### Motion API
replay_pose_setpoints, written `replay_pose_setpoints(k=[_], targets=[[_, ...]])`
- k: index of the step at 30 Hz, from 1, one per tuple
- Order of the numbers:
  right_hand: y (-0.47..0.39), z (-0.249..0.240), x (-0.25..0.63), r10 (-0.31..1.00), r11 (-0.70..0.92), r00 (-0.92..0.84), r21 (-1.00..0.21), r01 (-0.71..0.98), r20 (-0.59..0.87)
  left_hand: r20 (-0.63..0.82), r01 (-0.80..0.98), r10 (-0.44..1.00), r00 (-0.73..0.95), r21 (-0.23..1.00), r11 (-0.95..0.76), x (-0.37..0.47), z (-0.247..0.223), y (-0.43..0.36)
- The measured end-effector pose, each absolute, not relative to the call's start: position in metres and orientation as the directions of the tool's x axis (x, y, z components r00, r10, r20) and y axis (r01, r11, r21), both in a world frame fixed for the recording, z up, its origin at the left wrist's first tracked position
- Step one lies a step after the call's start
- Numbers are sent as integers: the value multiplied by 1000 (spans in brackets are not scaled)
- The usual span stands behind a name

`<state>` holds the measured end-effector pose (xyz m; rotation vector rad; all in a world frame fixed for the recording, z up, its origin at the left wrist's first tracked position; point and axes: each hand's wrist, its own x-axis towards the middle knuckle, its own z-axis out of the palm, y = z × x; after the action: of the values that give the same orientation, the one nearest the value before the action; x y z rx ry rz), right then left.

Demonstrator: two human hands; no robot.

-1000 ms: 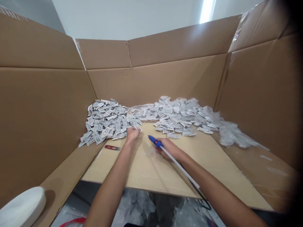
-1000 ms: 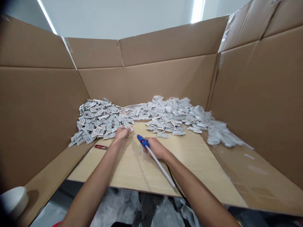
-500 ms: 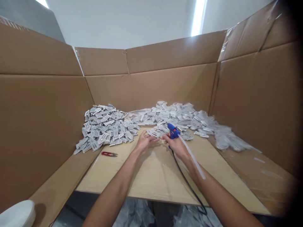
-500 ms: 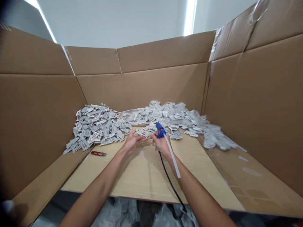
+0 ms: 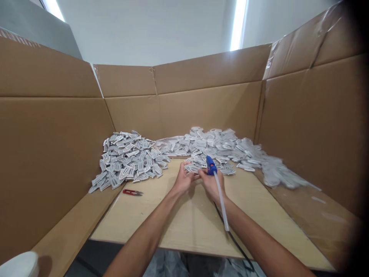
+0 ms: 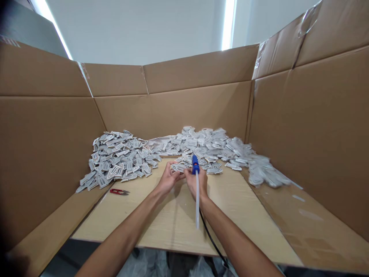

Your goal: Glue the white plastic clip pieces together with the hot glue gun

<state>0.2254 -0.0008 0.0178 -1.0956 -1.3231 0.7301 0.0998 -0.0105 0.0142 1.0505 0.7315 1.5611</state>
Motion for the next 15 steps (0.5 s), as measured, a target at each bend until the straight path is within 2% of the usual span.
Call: replay_pose_setpoints(k=[4, 8, 11, 15], targets=[[0, 15, 223, 917, 345, 145, -920, 185, 373, 254, -395, 964, -81, 880, -265, 103, 15, -12], [-7, 24, 225, 887, 416, 73, -856, 306, 457, 190, -324, 962, -195, 914, -246, 99, 16, -9], [-12, 34, 233, 867, 471, -7, -816, 334, 498, 137, -240, 953, -270, 949, -205, 88, 19, -7], [-7, 39, 247, 888, 457, -124, -822, 339, 442, 111, -182, 959, -259, 970, -162, 71, 25, -8]])
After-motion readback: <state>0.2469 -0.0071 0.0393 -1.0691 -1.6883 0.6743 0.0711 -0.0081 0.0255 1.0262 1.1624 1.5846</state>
